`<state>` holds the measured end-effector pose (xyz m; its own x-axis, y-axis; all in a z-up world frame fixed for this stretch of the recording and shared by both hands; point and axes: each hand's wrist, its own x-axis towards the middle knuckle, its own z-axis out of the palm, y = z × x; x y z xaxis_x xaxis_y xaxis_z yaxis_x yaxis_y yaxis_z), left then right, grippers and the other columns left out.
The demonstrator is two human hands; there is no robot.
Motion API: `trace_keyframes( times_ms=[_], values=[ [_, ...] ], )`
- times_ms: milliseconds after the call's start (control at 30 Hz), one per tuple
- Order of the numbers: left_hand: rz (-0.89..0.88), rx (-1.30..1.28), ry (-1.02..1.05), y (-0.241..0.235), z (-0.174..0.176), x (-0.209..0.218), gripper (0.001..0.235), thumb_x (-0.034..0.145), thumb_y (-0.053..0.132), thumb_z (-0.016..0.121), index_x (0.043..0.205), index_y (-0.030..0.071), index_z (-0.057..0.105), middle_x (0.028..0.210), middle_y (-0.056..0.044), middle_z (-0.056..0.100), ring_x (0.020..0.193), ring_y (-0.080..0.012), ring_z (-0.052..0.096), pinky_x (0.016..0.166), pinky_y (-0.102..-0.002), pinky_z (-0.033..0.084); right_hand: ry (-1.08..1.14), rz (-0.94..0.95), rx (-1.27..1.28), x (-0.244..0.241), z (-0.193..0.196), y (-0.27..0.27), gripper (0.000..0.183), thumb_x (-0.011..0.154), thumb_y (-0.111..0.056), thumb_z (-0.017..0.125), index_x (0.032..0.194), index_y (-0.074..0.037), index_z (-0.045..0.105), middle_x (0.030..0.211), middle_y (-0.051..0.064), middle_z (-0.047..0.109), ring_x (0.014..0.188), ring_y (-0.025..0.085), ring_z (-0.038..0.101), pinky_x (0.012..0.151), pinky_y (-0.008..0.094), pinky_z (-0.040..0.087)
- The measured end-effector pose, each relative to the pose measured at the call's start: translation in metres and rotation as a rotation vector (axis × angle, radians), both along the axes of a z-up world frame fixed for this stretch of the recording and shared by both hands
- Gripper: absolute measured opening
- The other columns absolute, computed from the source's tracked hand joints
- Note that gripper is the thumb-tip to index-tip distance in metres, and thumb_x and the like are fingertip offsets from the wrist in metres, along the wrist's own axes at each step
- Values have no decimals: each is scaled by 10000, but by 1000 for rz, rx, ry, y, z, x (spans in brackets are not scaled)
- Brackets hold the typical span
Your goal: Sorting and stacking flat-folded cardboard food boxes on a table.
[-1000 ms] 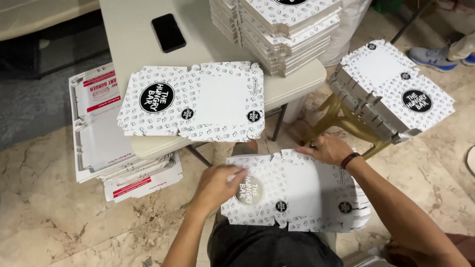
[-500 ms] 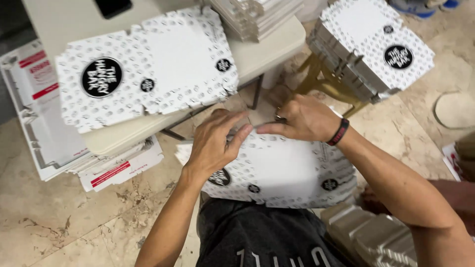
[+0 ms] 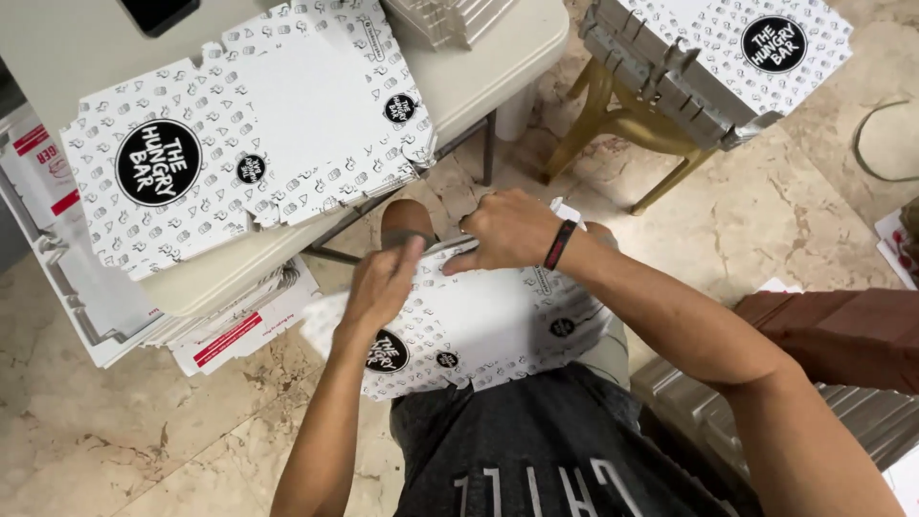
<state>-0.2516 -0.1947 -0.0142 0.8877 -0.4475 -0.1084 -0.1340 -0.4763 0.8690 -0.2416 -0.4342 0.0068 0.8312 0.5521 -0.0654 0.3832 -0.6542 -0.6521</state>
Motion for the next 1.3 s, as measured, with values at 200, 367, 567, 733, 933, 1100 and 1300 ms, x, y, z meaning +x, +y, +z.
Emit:
trace_keyframes(
  times_ms=[200, 367, 567, 733, 933, 1100, 1300],
  values=[
    [122, 211, -266, -24, -14, -16, 657, 1131, 390, 290, 800, -30, 673, 710, -305, 657, 771, -473, 691, 794, -536, 492, -129, 0, -353, -15, 31, 30, 599, 875, -653, 686, 655, -97, 706, 569, 117, 663, 593, 309, 719, 580, 383, 553],
    [167, -267, -308, -7, -77, -12, 610, 1132, 328, 320, 645, 83, 595, 536, -129, 570, 573, -270, 628, 668, -343, 491, 143, 59, 77, -12, 29, 15, 579, 744, -594, 848, 540, -112, 600, 472, 71, 613, 485, 278, 658, 527, 360, 519],
    [17, -12, -309, -12, 22, -11, 534, 1077, 307, 526, 591, 87, 542, 518, -155, 562, 567, -329, 618, 590, -410, 464, -30, 40, -226, -18, 33, 41, 504, 846, -555, 758, 758, -60, 734, 647, 147, 708, 669, 354, 735, 621, 437, 592],
    [182, 32, -235, -18, -19, -19, 728, 1144, 348, 297, 525, 23, 499, 452, -189, 494, 489, -343, 522, 585, -428, 432, -130, 60, -299, -23, 27, 54, 372, 816, -442, 781, 788, -77, 718, 708, 166, 711, 710, 394, 742, 622, 487, 603],
    [137, -238, -339, 1, -84, -10, 651, 1142, 280, 332, 530, 106, 468, 468, -93, 473, 439, -193, 450, 545, -333, 410, -664, -14, 159, -35, 71, -7, 470, 888, -517, 757, 837, -49, 748, 889, 190, 743, 897, 386, 703, 1020, 640, 463],
    [103, -322, -286, 8, -69, -8, 677, 1133, 299, 294, 509, 135, 499, 430, -41, 505, 399, -201, 498, 529, -298, 425, 97, -166, 630, -76, 23, -71, 505, 949, -482, 612, 1051, -9, 755, 908, 170, 795, 850, 277, 721, 855, 535, 561],
    [17, -472, -306, 6, -57, -10, 667, 1129, 236, 287, 504, 129, 495, 417, -29, 448, 362, -193, 437, 466, -289, 398, 423, 12, 894, -89, 45, -56, 226, 798, -149, 869, 921, 35, 821, 593, 93, 707, 492, 106, 552, 433, 250, 480]
  ],
)
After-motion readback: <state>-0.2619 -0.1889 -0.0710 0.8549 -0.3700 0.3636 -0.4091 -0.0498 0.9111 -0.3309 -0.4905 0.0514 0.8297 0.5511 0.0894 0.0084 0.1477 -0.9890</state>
